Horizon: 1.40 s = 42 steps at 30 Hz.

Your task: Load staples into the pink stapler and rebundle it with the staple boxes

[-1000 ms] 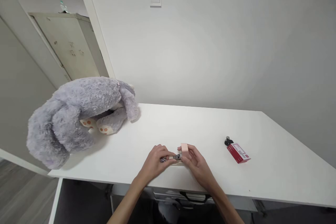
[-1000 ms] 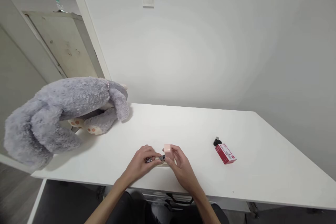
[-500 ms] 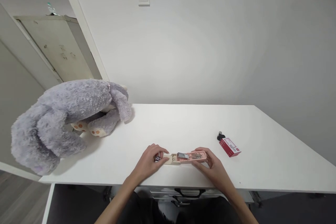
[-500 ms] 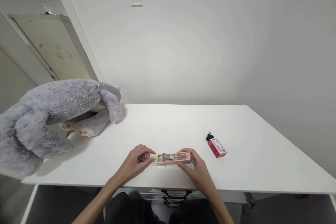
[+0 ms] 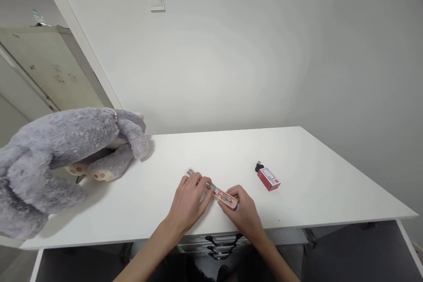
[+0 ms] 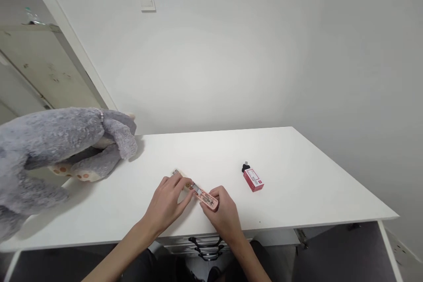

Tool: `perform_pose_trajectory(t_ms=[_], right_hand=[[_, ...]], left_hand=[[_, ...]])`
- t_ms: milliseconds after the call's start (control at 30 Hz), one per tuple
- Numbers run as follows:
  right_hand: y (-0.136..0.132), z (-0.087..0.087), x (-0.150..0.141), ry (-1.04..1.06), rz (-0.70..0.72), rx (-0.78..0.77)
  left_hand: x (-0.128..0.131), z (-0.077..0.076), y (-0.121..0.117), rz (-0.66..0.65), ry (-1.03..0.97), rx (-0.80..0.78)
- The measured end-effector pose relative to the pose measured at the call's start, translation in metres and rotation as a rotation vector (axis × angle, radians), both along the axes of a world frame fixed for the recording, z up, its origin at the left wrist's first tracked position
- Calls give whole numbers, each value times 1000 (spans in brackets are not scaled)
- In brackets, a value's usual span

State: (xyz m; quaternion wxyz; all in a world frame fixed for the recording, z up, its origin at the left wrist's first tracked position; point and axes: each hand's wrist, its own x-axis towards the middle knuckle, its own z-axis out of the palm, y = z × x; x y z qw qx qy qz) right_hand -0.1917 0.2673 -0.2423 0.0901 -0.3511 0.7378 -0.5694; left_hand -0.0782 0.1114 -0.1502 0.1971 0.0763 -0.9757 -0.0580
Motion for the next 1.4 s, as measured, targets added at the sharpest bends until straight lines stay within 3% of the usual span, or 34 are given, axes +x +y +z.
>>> perform_pose_trajectory(t_ms=[167,400,800,967,1133,1267,1400], right_hand=[[-6,0,4,150,-147,157],[-10,-3,6,247,-139,221],[-16,-3,10,440,-155,283],[-22,-3,13,472,-203,312],[-26,-4,15,474,-212,343],[-26,-7,16,475,-217,360],[-25,-8,17,489,-219,341]], left_hand=[[-11,-6,7,55,-42,-130],[-24,-10,15,145,-111,-262],[-30,-15,20,196,-56,-214],[-19,-15,18,146,38,-205],[-3,-20,9,155,140,-92],[8,-28,0,164,132,-41],[2,-31,-1,144,82,-89]])
